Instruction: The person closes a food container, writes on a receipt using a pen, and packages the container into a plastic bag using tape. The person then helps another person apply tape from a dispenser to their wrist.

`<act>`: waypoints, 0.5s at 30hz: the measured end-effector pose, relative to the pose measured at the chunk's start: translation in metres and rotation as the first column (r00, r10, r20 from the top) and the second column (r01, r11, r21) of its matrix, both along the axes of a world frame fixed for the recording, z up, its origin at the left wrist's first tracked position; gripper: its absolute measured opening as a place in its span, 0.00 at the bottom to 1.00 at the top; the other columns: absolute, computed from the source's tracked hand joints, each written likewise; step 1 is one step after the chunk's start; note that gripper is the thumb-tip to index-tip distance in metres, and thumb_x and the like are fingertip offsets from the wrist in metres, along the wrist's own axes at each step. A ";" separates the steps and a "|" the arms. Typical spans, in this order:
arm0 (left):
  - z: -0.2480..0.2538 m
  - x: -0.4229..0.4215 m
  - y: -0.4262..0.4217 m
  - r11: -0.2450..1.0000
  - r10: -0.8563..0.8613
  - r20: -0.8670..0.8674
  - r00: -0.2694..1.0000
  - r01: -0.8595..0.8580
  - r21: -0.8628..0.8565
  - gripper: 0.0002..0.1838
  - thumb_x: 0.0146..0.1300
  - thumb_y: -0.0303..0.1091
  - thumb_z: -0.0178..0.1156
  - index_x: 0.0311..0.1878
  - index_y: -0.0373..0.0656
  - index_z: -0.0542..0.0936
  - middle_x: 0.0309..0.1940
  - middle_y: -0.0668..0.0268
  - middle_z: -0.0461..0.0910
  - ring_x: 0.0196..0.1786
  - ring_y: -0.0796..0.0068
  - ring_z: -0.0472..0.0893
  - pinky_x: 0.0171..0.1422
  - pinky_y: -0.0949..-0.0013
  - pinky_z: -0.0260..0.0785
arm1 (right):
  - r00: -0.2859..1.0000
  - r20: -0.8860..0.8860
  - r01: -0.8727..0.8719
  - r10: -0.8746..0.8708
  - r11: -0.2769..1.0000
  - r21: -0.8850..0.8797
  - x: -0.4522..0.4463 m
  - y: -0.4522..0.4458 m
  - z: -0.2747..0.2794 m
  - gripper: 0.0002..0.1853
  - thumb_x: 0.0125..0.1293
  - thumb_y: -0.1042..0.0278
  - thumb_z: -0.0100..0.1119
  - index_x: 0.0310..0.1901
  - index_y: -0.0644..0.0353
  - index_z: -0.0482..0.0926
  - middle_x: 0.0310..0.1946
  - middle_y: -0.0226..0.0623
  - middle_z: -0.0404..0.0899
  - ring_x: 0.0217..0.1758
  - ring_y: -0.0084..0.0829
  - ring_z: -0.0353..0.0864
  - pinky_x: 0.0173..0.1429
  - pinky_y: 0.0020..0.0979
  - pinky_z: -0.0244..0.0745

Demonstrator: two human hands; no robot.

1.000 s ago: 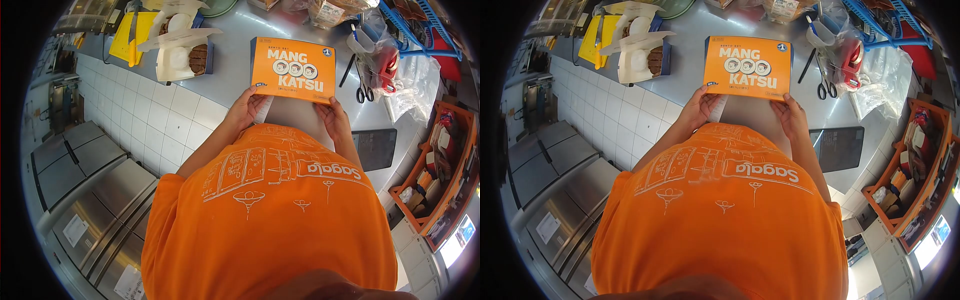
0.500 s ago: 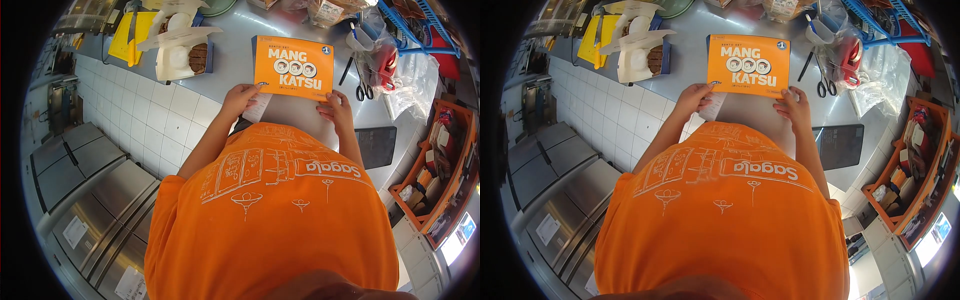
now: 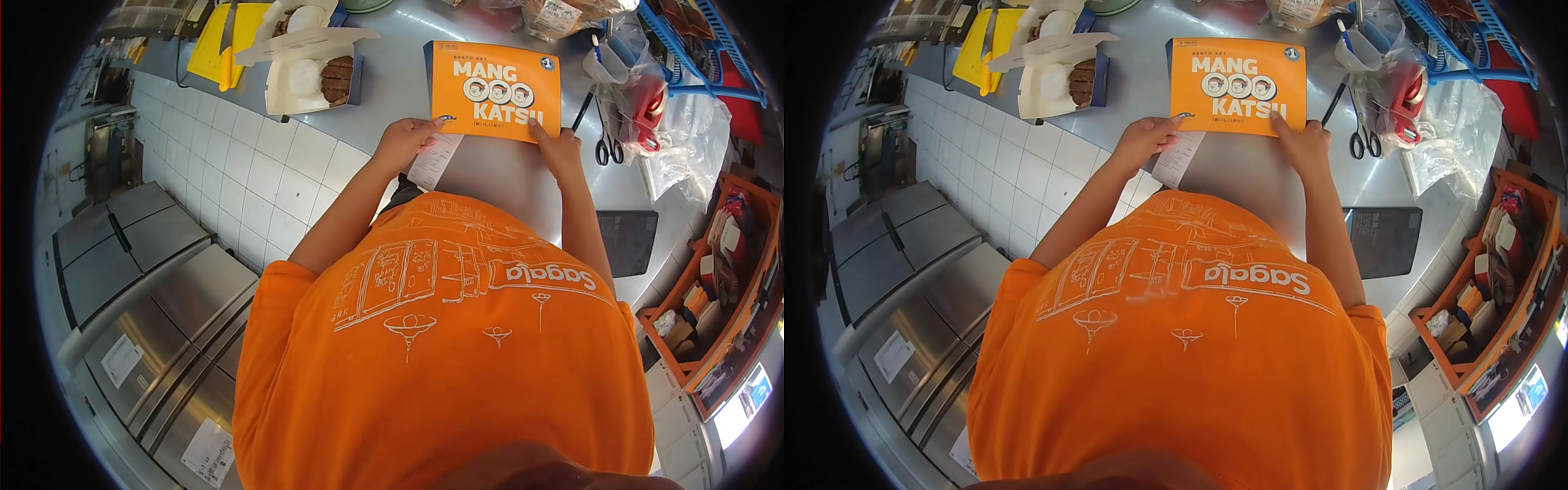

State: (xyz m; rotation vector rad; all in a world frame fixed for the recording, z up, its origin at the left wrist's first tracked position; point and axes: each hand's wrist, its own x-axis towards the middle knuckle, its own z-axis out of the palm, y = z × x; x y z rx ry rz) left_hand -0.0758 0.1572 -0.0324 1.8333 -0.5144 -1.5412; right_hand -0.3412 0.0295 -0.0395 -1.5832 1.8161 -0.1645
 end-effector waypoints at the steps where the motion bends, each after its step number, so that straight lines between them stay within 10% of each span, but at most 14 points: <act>1: 0.000 0.000 -0.001 1.000 0.000 -0.006 1.000 0.000 -0.005 0.28 0.61 0.52 0.63 0.48 0.31 0.77 0.38 0.64 0.79 0.42 0.79 0.77 0.49 0.78 0.70 | 0.996 0.079 0.049 -0.051 0.999 0.017 0.003 0.000 -0.001 0.48 0.50 0.33 0.63 0.51 0.82 0.71 0.39 0.60 0.78 0.43 0.50 0.80 0.52 0.38 0.74; 4: 0.001 0.001 0.000 1.000 0.002 -0.020 1.000 -0.002 -0.012 0.29 0.61 0.52 0.62 0.49 0.30 0.77 0.38 0.64 0.79 0.43 0.79 0.78 0.50 0.77 0.70 | 0.971 0.198 0.100 -0.136 0.978 0.183 0.005 -0.010 0.015 0.47 0.50 0.30 0.61 0.48 0.79 0.72 0.36 0.48 0.77 0.38 0.36 0.77 0.42 0.31 0.73; 15: -0.009 0.017 0.000 0.993 -0.114 -0.119 0.986 0.112 -0.023 0.30 0.62 0.52 0.62 0.52 0.31 0.76 0.39 0.64 0.78 0.43 0.80 0.76 0.49 0.78 0.70 | 0.890 0.399 0.091 -0.220 0.944 0.316 0.003 -0.023 0.005 0.44 0.55 0.31 0.59 0.50 0.75 0.73 0.37 0.41 0.79 0.36 0.29 0.76 0.41 0.28 0.72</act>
